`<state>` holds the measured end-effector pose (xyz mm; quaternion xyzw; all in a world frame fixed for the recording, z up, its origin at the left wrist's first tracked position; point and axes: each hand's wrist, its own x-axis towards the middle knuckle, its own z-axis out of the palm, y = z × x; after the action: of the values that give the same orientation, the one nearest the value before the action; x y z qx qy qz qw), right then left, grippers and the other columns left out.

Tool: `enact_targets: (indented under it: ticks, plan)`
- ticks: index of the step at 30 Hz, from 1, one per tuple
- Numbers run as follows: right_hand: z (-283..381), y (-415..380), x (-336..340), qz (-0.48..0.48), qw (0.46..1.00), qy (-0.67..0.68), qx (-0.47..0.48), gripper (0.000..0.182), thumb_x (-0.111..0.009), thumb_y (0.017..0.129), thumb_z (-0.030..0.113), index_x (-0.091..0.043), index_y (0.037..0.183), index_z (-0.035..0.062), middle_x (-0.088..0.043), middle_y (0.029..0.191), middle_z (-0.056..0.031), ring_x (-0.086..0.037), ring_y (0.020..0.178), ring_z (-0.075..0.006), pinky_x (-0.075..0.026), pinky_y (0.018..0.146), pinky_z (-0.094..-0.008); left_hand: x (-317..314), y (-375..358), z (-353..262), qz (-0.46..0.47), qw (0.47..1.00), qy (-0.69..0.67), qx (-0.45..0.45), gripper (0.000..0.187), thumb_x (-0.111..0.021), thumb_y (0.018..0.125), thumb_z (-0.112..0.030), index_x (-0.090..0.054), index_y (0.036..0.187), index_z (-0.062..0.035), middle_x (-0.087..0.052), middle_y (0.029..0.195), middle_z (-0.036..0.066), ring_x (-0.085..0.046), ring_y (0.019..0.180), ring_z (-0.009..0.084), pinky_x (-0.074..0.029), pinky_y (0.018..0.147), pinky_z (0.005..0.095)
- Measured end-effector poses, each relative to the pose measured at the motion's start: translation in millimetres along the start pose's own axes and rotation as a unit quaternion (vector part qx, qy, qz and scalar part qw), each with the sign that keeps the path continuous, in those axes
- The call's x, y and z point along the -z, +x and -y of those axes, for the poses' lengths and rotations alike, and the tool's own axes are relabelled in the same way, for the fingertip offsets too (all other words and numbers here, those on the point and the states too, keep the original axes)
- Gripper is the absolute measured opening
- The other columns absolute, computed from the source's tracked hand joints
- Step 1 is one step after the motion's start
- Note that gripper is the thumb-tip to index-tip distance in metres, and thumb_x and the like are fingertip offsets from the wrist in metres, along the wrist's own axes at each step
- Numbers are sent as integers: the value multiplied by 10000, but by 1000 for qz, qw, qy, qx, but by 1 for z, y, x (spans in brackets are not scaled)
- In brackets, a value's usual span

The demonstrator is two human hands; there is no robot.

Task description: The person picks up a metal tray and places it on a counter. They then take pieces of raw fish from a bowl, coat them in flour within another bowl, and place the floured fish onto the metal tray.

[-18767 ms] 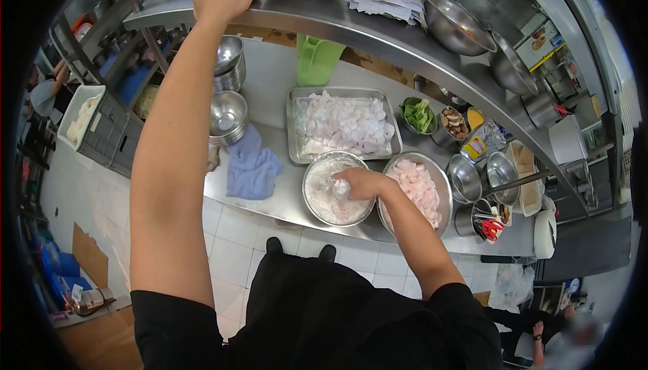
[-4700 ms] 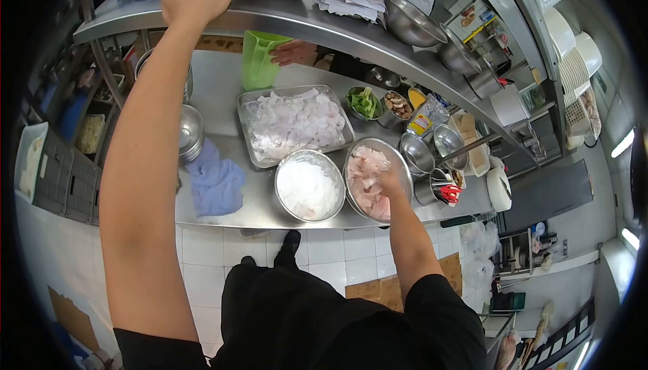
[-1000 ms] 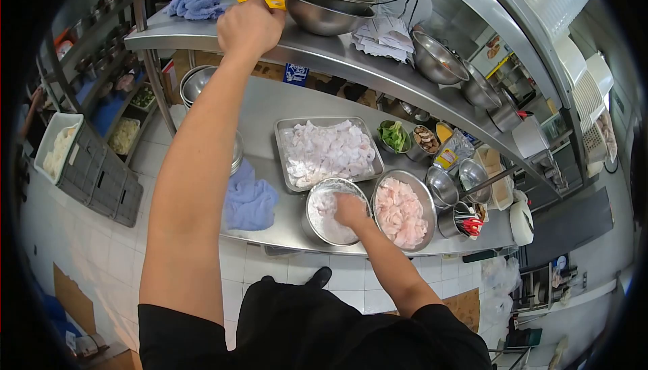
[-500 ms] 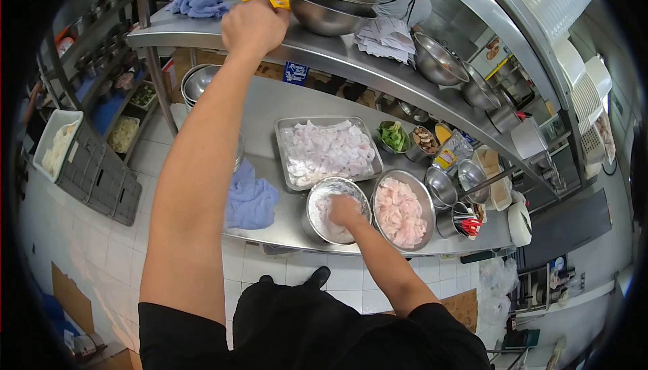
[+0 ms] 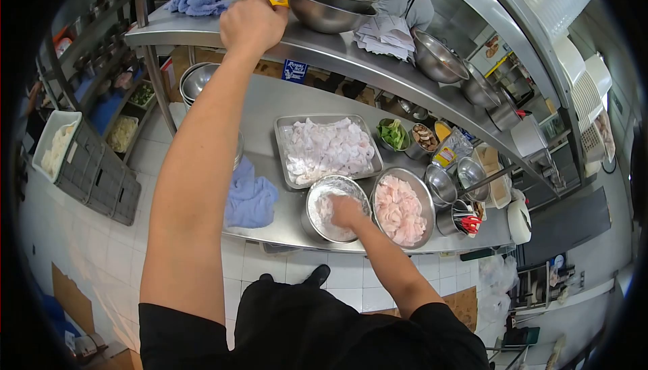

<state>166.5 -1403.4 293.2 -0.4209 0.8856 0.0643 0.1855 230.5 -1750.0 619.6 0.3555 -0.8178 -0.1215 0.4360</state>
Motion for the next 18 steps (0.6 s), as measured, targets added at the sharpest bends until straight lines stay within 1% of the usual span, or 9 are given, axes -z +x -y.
enact_targets:
  ticks: [2,4,6,8,9,10,12,14,18]
  plan:
    - [-5,2,29,44,996,30,-74,682,-666,768,139,-524,1434,99,-663,1292,-211,-646,1194,-369,-530,991,-483,1,0,0,0,1000,2,-1,444,-592,905,-475,-773,992,-78,-751,1006,176,-703,992,354,-544,874,463]
    - [-9,-4,41,10,995,44,-87,720,-679,760,148,-508,1457,90,-662,1295,-219,-647,1191,-376,-524,1002,-466,-1,1,1,3,1000,5,-2,443,-590,905,-473,-773,993,-79,-752,1009,174,-704,990,354,-544,875,463]
    - [-14,-6,37,-23,993,58,-104,759,-692,751,156,-491,1479,81,-661,1298,-228,-647,1189,-382,-519,1013,-449,-6,4,1,-1,1000,19,10,396,-617,893,-506,-790,1061,-191,-762,1003,144,-714,987,365,-557,881,465]
    - [-12,-11,24,0,1000,20,-11,788,-684,754,148,-467,1511,117,-649,1328,-213,-641,1196,-395,-512,1026,-454,-7,4,1,0,1000,16,12,397,-618,893,-508,-790,1064,-193,-762,1007,143,-714,990,363,-557,884,464]
    - [-3,-14,15,0,1000,20,-11,788,-684,754,148,-467,1511,117,-649,1328,-213,-641,1196,-395,-512,1026,-454,-6,3,1,-1,1000,16,13,398,-618,893,-510,-789,1067,-195,-762,1011,142,-714,992,362,-556,887,463]
    - [10,-16,3,39,999,5,12,764,-677,760,141,-484,1500,134,-645,1335,-210,-643,1192,-398,-513,1024,-458,-5,2,1,-1,1000,15,13,398,-618,893,-510,-789,1067,-195,-762,1011,142,-714,992,362,-556,887,463]
    - [17,-13,-5,77,996,-11,33,743,-669,766,134,-501,1489,152,-641,1342,-206,-644,1188,-401,-514,1022,-462,-3,0,0,-9,1000,0,-5,451,-582,907,-482,-773,990,-82,-754,978,171,-697,998,354,-537,882,465]
    - [15,0,1,34,999,-29,-7,717,-652,800,138,-491,1496,207,-587,1412,-217,-654,1200,-343,-500,1043,-476,-1,-2,0,-6,1000,-3,-3,451,-584,906,-482,-773,994,-82,-754,987,170,-696,1001,354,-537,884,464]
    - [-4,10,39,56,998,-18,-13,707,-664,801,141,-503,1489,163,-651,1321,-221,-637,1234,-326,-505,1039,-468,3,-2,-1,8,1000,1,-8,444,-590,907,-476,-770,1007,-82,-752,1014,170,-694,1008,356,-536,888,464]
